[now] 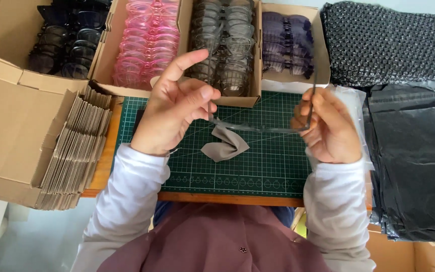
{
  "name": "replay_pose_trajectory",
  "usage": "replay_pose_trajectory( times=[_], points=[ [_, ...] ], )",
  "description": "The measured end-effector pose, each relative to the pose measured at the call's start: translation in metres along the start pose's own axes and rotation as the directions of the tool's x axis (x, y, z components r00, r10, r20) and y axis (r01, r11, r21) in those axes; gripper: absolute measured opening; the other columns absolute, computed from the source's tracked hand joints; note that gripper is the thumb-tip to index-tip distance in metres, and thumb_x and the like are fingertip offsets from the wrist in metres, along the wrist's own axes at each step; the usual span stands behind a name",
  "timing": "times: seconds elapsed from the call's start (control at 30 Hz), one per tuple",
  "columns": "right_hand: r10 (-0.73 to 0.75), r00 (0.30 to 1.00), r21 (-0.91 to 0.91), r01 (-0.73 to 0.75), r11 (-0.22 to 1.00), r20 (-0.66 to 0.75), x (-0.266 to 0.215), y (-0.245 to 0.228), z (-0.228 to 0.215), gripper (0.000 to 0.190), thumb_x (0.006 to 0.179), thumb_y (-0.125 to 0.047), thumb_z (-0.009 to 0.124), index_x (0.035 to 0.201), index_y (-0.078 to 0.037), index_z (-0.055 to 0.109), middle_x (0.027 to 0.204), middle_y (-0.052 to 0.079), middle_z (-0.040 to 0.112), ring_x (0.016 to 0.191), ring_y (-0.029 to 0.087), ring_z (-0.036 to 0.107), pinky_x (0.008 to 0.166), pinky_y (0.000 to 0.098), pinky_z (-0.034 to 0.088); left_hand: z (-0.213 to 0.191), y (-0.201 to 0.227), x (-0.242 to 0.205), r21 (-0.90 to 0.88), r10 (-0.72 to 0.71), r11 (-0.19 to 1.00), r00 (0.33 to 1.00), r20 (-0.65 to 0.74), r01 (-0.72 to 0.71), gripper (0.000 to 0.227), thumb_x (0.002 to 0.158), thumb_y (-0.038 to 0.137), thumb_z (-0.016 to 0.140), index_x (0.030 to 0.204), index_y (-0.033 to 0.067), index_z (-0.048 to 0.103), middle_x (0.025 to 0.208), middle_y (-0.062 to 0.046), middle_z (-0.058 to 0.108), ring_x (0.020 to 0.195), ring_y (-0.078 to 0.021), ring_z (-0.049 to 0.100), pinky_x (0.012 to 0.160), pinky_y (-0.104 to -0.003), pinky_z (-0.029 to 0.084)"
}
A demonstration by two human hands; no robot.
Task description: The person picks up a pair of eyeglasses from a box and wipes the lenses and frame with a white cloth. The person holds the glasses by the temples and rotates them to clean different sides before placing them back into the box.
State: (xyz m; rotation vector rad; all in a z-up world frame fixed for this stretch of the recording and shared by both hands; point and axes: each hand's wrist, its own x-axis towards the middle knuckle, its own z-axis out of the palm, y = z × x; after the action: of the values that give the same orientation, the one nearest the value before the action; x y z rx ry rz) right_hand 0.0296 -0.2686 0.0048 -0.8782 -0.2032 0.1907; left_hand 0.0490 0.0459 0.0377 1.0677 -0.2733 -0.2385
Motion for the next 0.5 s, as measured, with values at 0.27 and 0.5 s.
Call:
replay_pose_trajectory(
  times=[0.27, 0.5],
  points=[
    [0.298, 0.951, 0.259, -0.269, 0.928, -0.081, 0.016, 0.024, 0.005, 0.013, 0.102, -0.021, 0.063, 0.101, -0.009, 0.067, 0.078, -0.007, 0.056, 0.061, 0.003, 0.045, 0.056, 0.0193, 0.039, -0.017, -0.018, 0.016, -0.329, -0.231, 0.927, 0.964, -0.131, 0.178, 0.052, 0.093, 0.013, 0.073, 0.143, 0.0126, 0.057, 0.102, -0.007, 0.071, 0.091, -0.009, 0.069, 0.072, -0.015, 0.059],
    [0.069, 0.988, -0.063, -0.078, 0.995, -0.138, 0.011, 0.022, 0.015, 0.015, 0.104, -0.019, 0.06, 0.106, -0.006, 0.067, 0.079, 0.002, 0.067, 0.061, 0.01, 0.06, 0.052, 0.0214, 0.052, -0.014, -0.006, 0.007, -0.183, -0.078, 0.981, 0.992, -0.103, 0.058, 0.068, 0.092, 0.012, 0.075, 0.153, 0.0073, 0.045, 0.103, -0.011, 0.073, 0.084, -0.0141, 0.069, 0.074, -0.022, 0.06]
  ],
)
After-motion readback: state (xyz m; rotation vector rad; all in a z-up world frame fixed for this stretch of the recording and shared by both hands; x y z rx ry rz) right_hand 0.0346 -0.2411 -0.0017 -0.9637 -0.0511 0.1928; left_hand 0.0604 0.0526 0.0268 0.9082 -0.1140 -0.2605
